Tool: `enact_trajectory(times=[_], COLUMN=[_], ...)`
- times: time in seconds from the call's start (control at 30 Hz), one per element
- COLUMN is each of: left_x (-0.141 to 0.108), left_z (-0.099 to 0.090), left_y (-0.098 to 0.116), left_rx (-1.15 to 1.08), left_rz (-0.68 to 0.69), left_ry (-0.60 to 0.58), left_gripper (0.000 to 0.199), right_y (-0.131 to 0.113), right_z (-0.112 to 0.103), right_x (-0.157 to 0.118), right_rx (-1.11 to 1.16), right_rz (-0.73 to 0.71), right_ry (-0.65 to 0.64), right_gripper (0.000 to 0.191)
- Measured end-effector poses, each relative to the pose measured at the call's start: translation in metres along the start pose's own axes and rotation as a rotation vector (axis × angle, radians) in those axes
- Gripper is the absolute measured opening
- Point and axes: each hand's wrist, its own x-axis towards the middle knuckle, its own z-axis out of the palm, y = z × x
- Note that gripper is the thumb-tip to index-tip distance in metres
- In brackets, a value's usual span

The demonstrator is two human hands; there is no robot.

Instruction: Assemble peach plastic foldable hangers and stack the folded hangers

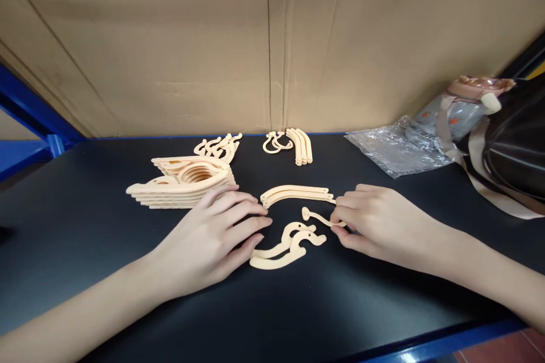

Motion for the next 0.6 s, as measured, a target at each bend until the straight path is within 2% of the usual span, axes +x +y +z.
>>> enact_trajectory(times=[0.13,0.3,0.5,0.6], left_x=[0.0007,-0.0015,-0.0029,0.0004], left_z=[0.0038,0.0088,0.0053,0.0024], left_y=[-0.0009,0.0001,0.0039,0.0044], left_rx=[0.111,0.133,0.152,0.239], left_rz=[-0.001,-0.014,0.015,0.046], left_ry=[-0.031,-0.062,-0.038,-0.003], left_gripper=[0.030,0.041,0.036,0.028], right_y=[-0.0010,0.0000,0.0051,0.0080], right_z=[-0.0027,-0.0084,-0.0048,-0.0010], right_x=[-0.0006,0.0009,0.0023,0.0018], right_rx=[0.010,-0.041,0.000,0.066], right_rz=[0.045,0.048,0.142,0.248], right_ry=[0.043,0.223,0.338,0.366], right_gripper=[0.018,0.018,0.016,0.011])
